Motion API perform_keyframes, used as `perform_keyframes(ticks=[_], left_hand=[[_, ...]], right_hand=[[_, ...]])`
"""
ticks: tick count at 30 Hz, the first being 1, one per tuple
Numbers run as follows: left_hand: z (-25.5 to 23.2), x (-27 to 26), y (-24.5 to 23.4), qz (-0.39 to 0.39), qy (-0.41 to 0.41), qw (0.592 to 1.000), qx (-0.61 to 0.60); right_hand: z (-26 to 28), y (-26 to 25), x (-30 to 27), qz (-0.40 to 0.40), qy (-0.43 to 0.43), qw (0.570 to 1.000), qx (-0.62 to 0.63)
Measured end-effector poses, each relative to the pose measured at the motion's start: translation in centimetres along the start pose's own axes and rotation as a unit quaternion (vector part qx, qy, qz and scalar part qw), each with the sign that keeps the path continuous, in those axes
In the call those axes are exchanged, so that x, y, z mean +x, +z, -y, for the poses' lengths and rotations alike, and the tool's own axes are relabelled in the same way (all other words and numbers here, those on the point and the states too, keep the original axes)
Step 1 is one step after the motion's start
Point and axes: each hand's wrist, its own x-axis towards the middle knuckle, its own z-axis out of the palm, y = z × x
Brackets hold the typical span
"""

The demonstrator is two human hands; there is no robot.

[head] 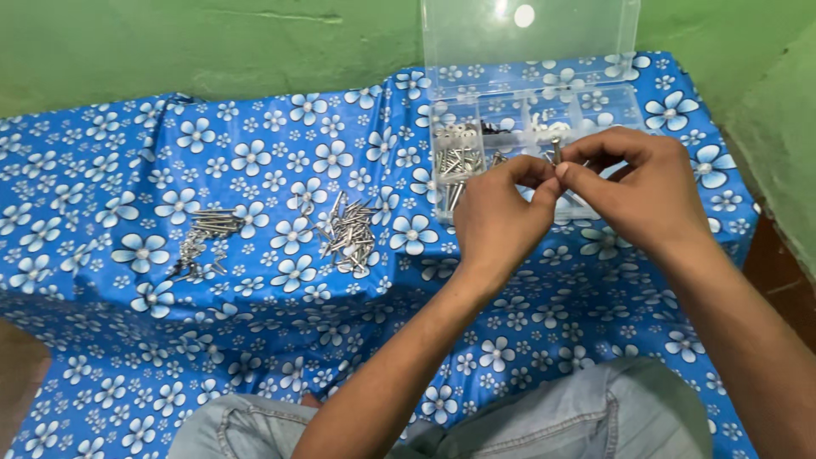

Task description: The person sorts various metal screws, nails, and fasteners by picking them up from a pile on a blue floral surface and placing them into the compartments of a clear plastic organizer box.

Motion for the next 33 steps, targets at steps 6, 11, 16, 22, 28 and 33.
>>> perform_keyframes(ticks=[6,11,16,22,28,33], left_hand=[[0.3,0.0,2.1,0.026,0.011,1.000,0.013],[0.9,-0.1,1.9,0.025,0.008,0.999,0.023],[1.6,-0.2,0.7,0.007,0.013,1.000,0.024],[2.6,-0.8,-2.1,-0.005,0.006,0.999,0.032],[3.7,-1.6,-6.4,0.003,-0.004,0.998,0.060],[5.4,-2.4,-9.7,-0.031,0.032,0.997,0.058]], right_hand=[[-2.4,-1.1,0.1,-0.020,-0.013,0.997,-0.078],[-3.7,-0.6,0.2,-0.008,0.010,0.987,-0.161],[-4.2,0.3,-0.2,0.025,0.040,0.979,-0.200],[-3.4,0.8,-0.3,0.009,0.098,0.978,-0.185],[-1.3,3.3,-0.3,0.006,0.028,0.991,-0.133],[1.6,7.1,0.1,0.025,-0.029,0.994,-0.104]])
